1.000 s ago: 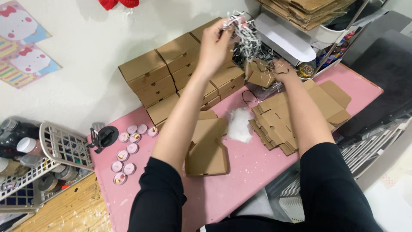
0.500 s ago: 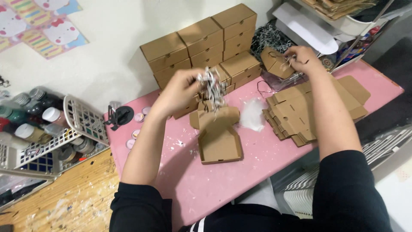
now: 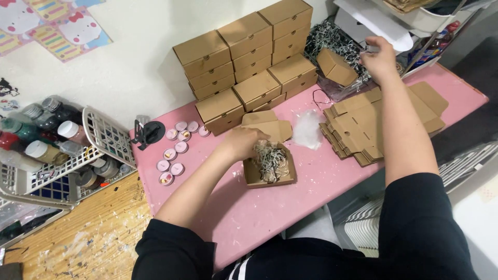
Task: The recorder is packaging small tea light candles into cardboard boxes, adding crinkle paper filler and placing the candles in small plastic bags before closing the boxes.
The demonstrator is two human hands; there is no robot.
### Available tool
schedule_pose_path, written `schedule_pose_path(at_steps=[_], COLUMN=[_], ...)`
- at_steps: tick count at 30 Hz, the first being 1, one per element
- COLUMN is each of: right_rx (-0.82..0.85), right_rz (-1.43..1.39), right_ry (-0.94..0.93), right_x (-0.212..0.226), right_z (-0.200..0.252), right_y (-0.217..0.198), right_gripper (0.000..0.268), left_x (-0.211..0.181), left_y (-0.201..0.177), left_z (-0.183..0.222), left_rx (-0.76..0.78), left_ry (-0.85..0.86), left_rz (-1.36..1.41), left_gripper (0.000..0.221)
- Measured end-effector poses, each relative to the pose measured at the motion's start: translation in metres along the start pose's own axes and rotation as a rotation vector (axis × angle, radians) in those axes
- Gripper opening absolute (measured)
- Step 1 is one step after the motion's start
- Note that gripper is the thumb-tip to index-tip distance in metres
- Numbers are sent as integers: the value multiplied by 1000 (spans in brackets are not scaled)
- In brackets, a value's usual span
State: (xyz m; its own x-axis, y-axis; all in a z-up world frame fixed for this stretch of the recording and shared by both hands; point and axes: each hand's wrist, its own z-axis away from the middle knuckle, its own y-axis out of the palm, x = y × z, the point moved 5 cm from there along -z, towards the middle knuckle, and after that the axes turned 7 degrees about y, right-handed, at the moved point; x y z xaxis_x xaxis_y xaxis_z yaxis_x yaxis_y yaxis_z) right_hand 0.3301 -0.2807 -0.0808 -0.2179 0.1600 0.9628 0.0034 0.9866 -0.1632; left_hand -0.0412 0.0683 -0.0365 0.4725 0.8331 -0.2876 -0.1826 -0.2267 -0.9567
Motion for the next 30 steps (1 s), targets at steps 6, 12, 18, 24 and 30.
schedule_pose_path(at_steps=[6,12,18,24,30], right_rx=[-153,305,56,-170,202], right_rz=[978,1083,798,490,-96], right_ry=[-167,-473,-218,-644,-328], right_x=[70,79,99,128,133], right_z=[31,63,60,54,72], right_y=[11,76,37,13,64], right_gripper=[50,91,52,25,20], left_x=[-25,8,35,62,60], left_y=[-31,-20,-35,-43,-31], left_z=[-59,-129,-95,-19,-14], left_rx=[-99,-287,-650,-1040,-918], left_ry=[-100,-231,-329,-359,-285], left_rz=[-148,-226,-124,-55,99], left_gripper=[45,52,76,69,51])
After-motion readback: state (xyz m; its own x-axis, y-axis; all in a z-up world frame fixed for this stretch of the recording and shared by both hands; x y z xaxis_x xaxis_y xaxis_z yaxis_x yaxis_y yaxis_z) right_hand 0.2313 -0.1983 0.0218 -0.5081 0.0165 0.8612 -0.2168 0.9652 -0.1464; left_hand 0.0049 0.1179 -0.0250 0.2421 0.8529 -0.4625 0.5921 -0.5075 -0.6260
